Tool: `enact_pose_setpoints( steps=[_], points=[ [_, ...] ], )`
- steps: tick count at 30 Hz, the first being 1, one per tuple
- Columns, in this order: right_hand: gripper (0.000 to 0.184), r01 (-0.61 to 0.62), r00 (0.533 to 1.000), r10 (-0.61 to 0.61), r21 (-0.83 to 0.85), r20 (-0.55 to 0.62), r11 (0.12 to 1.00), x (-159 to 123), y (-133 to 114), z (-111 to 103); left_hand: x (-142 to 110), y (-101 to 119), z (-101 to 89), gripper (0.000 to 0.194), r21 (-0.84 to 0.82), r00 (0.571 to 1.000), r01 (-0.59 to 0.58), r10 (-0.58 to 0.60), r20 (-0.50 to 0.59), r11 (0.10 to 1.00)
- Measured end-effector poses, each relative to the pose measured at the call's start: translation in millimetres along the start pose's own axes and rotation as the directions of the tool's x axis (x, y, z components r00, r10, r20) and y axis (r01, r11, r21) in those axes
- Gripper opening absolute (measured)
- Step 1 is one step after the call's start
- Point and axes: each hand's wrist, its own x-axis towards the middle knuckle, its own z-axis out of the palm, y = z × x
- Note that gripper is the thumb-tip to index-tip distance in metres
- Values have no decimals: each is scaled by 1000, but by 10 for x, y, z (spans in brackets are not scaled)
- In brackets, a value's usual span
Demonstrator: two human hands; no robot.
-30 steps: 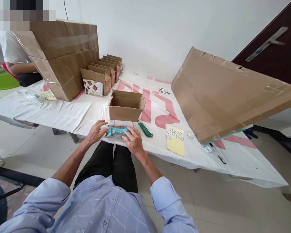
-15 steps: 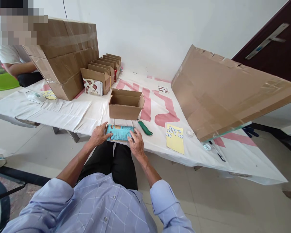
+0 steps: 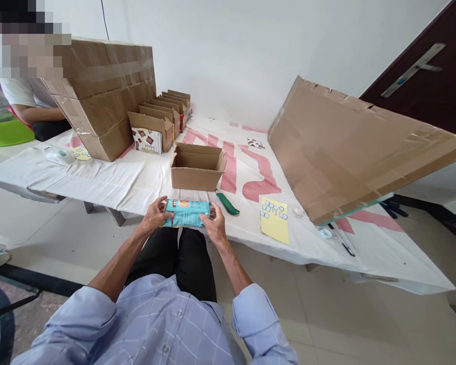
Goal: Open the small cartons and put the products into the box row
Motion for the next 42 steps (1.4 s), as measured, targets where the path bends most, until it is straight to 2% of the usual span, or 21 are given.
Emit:
enact_pose_setpoints(
  steps=[3,5,9,14,16,19,23,26,30,34,38,42],
  points=[
    [95,-71,996,78,126,-50,990,-58,-79,48,-119,61,-24,91,-195,999,7,3,50,981],
    [87,-128,990,138,222,-31,967,-112,-136,74,-216,90,-55,80,-297,995,33,-2,103,954],
    [70,-253,965,211,349,155,902,-268,-228,107,-405,90,-164,73,-426,989,68,-5,149,902],
    [78,-396,907,306,343,289,852,-466,-277,171,-589,106,-336,75,-468,993,53,4,120,882],
    [84,-377,913,281,348,296,858,-506,-318,236,-651,172,-386,77,-467,997,14,22,72,884],
    [90,-276,945,182,369,271,887,-491,-456,388,-721,332,-440,77,-438,995,-91,95,-13,894],
    [87,-76,967,-27,386,254,919,-289,-769,650,-698,621,-554,74,-331,990,-114,136,44,937],
    [82,61,953,-164,367,256,928,-29,-1033,845,-568,884,-714,72,-241,989,-116,136,64,963],
    [81,160,916,-279,375,287,913,336,-1312,1083,-316,1221,-927,67,-185,965,-255,263,17,949],
    [82,150,919,-260,347,295,926,584,-1389,1267,-86,1341,-1029,64,-195,941,-333,340,2,923],
    [89,60,927,-169,311,335,948,639,-1265,1344,51,1197,-1061,62,-200,961,-273,278,-6,941],
    [94,29,928,-139,307,345,951,613,-1148,1355,115,1072,-1078,65,-205,967,-246,253,8,947]
  ],
)
